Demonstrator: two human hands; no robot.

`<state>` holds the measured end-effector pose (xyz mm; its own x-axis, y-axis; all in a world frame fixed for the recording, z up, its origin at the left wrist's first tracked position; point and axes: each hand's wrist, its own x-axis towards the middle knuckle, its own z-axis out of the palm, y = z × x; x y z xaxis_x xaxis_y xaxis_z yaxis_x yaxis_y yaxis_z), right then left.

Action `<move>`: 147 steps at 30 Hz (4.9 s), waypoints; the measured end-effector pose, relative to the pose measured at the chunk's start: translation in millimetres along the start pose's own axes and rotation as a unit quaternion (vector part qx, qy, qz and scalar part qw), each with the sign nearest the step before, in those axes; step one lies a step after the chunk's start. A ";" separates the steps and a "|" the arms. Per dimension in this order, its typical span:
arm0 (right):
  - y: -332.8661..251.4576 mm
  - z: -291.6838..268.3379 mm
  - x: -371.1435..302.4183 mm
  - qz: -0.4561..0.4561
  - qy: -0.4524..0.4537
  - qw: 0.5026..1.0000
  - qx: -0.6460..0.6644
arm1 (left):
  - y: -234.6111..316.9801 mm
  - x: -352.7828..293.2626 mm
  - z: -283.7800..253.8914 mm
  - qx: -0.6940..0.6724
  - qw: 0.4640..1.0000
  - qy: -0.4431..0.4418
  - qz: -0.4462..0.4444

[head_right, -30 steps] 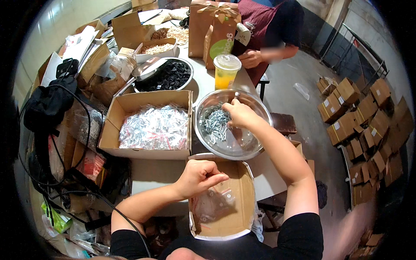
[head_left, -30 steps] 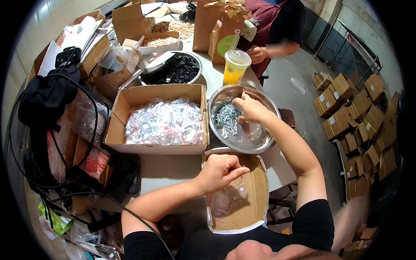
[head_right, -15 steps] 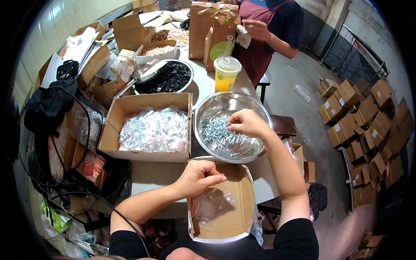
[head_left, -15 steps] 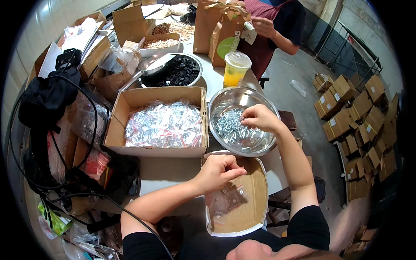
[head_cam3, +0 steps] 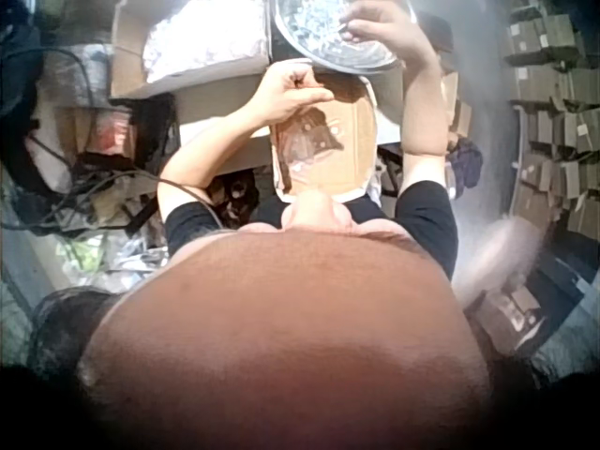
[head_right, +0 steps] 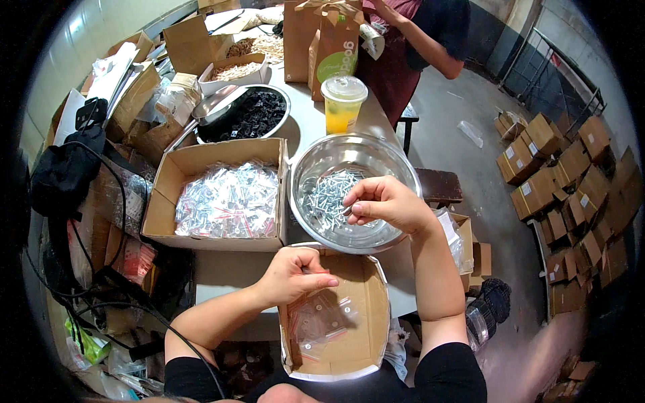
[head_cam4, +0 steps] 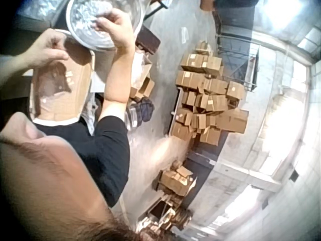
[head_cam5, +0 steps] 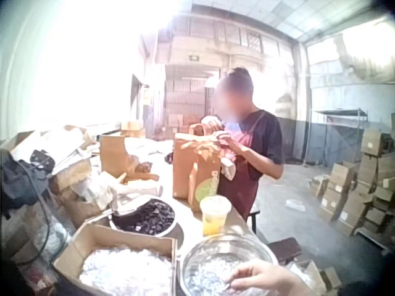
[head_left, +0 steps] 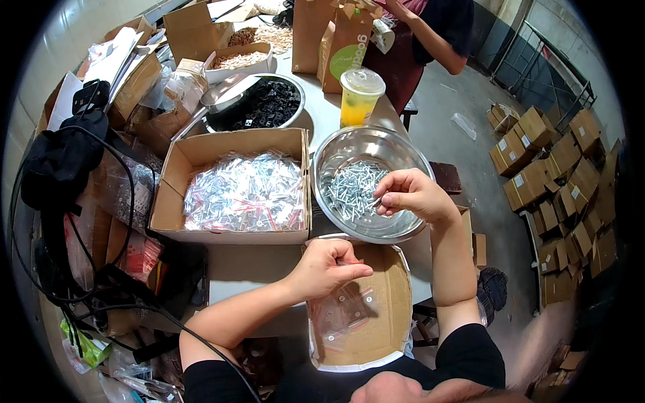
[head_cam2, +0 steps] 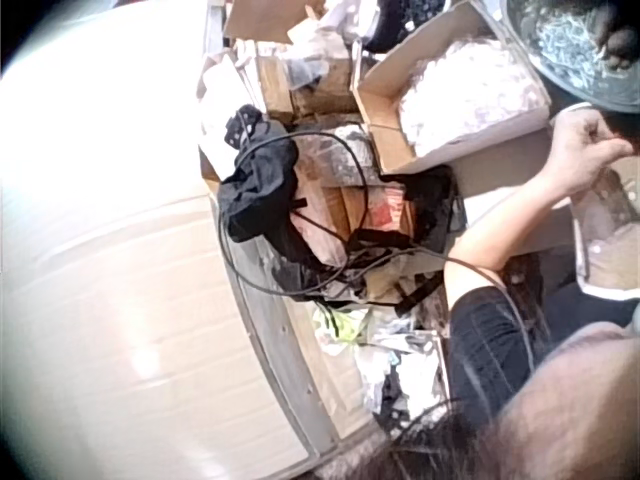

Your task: The person picks individual screws from a metal bowl and places them into small clear plastic bags. They then seal the bags and place them into a cardboard box. The process is repeated continuously throughout the clip.

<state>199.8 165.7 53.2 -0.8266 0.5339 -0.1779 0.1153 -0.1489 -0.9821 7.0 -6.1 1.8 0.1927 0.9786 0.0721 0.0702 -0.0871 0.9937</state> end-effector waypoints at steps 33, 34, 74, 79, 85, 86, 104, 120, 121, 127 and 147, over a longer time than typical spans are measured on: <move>-17.8 84.8 -28.4 -0.269 -0.089 0.894 -0.347 | -9.5 6.6 2.3 0.026 0.995 -0.032 0.089; -18.9 84.5 -28.5 -0.270 -0.091 0.896 -0.342 | -10.2 7.5 2.9 0.008 0.995 -0.041 0.093; -12.1 70.1 -20.3 -0.283 -0.037 0.882 -0.375 | 21.5 -1.9 -6.4 0.107 0.968 0.133 0.183; -10.6 70.8 -18.3 -0.291 -0.064 0.894 -0.334 | 30.6 -2.7 -13.7 0.094 0.968 0.126 0.194; -11.8 47.2 -15.7 -0.272 -0.016 0.929 -0.251 | 52.0 -0.4 -55.1 -0.022 0.916 0.313 0.249; -6.5 43.9 -12.5 -0.277 0.024 0.937 -0.213 | 52.4 1.5 -62.6 0.093 0.888 0.356 0.276; 33.7 -1.3 27.4 0.017 0.058 0.796 -0.602 | 5.9 -11.2 14.8 0.520 0.796 -0.287 0.116; 23.7 -18.2 20.0 -0.024 0.099 0.987 -0.127 | 16.9 -0.7 1.3 0.120 0.982 -0.078 0.123; 21.5 -17.0 18.8 -0.016 0.103 0.987 -0.120 | 17.2 -0.7 2.9 0.114 0.983 -0.067 0.124; 18.3 -12.4 18.5 0.001 0.120 0.986 -0.112 | 17.1 -3.6 3.0 0.162 0.977 -0.050 0.128; 0.6 4.3 -1.1 -0.035 0.006 0.999 -0.038 | 13.7 -2.0 -0.5 0.076 0.989 0.077 0.097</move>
<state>198.4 161.4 53.1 -0.8270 0.5516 -0.1085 0.0985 -0.0477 -0.9940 7.1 -9.1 15.4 0.0667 0.9566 0.2836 0.1947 -0.2913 0.9366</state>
